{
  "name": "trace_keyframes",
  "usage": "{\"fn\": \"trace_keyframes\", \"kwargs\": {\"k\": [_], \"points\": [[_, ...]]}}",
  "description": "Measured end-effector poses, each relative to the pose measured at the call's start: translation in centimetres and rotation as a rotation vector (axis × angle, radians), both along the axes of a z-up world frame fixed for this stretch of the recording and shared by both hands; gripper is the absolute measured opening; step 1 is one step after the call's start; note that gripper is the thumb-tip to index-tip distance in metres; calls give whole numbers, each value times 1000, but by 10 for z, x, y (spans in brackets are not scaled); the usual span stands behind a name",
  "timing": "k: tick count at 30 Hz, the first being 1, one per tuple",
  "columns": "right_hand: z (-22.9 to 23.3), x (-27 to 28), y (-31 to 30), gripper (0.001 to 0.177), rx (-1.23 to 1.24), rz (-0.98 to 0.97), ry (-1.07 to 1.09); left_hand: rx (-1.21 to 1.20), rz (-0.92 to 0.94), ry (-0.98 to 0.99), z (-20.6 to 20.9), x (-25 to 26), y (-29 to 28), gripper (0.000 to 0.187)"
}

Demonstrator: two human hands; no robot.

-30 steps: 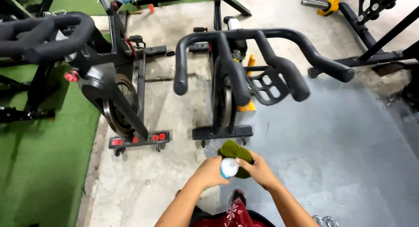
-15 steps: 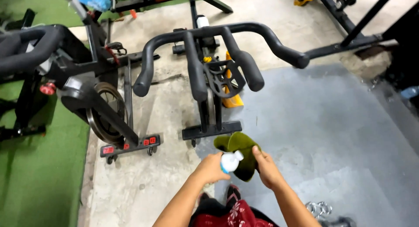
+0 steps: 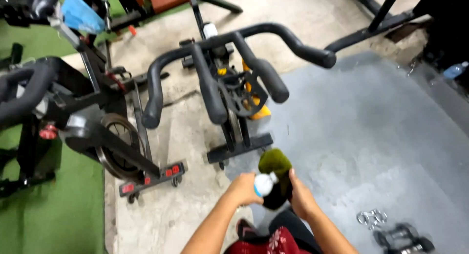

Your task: Cleaning a stationary exercise bike with a cloth and cleaning solution.

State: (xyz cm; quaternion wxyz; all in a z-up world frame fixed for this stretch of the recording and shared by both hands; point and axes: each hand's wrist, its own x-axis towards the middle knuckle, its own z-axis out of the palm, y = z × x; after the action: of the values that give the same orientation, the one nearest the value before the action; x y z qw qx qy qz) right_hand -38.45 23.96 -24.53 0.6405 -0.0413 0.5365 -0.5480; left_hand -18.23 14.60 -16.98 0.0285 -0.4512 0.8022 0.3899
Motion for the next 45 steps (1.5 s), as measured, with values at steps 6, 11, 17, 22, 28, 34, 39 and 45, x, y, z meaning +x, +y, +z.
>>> {"fn": "trace_keyframes", "kwargs": {"k": [6, 11, 17, 22, 28, 34, 39, 45], "points": [[1, -29, -18, 66, -34, 33, -127, 23, 46, 10, -3, -25, -7, 66], [15, -88, -40, 66, -110, 103, -178, 18, 146, 45, -14, -81, -10, 68], [48, -192, -58, 68, -7, 228, -172, 14, 215, 33, -35, -184, -12, 69], [62, -259, -73, 69, -79, 293, -197, 39, 248, 1, -26, -252, -18, 68], [61, -289, -92, 67, -21, 343, -236, 87, 306, -48, -14, -284, -27, 67], [50, -290, -111, 65, -16, 323, -251, 83, 288, -108, -15, -287, -53, 64], [38, -293, -126, 66, 30, 333, -222, 60, 238, -45, -28, -286, -71, 63], [36, -274, -153, 64, 80, 379, -207, 100, 317, -33, -27, -267, -81, 63]]}}
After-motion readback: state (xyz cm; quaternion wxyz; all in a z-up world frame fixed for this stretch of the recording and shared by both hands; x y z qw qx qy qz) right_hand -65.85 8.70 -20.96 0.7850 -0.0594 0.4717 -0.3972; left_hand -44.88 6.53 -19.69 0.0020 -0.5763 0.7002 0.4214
